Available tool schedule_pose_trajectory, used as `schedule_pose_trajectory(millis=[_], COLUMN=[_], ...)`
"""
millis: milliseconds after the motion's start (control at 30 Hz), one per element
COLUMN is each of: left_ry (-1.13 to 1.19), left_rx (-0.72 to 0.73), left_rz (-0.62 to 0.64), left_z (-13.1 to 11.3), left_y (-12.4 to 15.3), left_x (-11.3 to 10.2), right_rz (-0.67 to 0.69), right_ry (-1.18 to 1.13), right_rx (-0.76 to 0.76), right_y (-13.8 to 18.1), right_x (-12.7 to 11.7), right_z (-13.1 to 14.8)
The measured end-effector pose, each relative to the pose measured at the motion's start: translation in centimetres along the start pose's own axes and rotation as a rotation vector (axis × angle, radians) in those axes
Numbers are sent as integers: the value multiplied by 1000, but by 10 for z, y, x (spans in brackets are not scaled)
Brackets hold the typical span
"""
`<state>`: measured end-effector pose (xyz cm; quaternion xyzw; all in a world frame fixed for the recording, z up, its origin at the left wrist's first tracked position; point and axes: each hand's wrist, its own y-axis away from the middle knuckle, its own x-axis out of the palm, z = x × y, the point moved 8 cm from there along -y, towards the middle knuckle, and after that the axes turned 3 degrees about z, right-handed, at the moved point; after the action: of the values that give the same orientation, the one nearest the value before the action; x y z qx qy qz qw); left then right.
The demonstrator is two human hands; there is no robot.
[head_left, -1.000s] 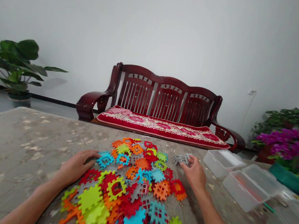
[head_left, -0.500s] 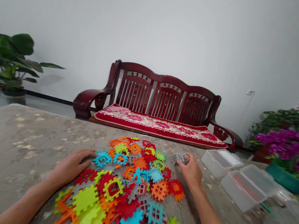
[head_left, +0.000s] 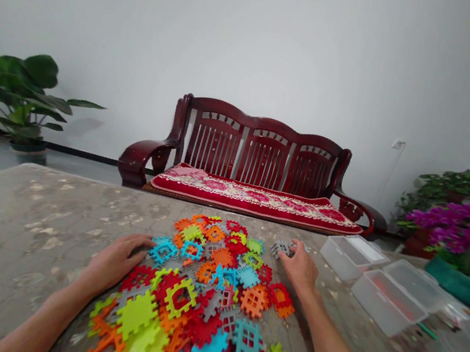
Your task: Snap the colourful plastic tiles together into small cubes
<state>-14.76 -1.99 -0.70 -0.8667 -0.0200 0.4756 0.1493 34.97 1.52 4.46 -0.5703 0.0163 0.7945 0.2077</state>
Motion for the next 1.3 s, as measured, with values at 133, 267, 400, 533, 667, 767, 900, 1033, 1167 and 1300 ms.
schedule_pose_trajectory(millis=[133,267,400,533,667,767,900,1033,1167,1300], left_ry=[1,4,11,6,4,11,10,8,4,-2], left_rx=[1,-12,-8,-7,-9,-5,-7,-19,-18,-21], left_rz=[4,-6,2,11,9,2,8,0,7,19], left_z=[-2,-2,-4,-6,-7,-7,-8,-8,-8,-8], left_y=[0,0,1,1,2,2,2,3,3,3], left_x=[-1,-2,-2,-2,-2,-2,-2,-3,-3,-2], right_rz=[6,-1,-8,20,64,110,159,186,147,177], right_ry=[3,8,51,125,209,249,297,311,290,314], right_rx=[-15,-26,-51,-72,-114,-128,-136,-131,-128,-117], right_y=[1,4,7,5,-1,-6,-12,-18,-23,-21], right_x=[2,2,-2,-4,-2,1,6,14,16,17], right_z=[1,1,5,12,23,29,32,28,26,29])
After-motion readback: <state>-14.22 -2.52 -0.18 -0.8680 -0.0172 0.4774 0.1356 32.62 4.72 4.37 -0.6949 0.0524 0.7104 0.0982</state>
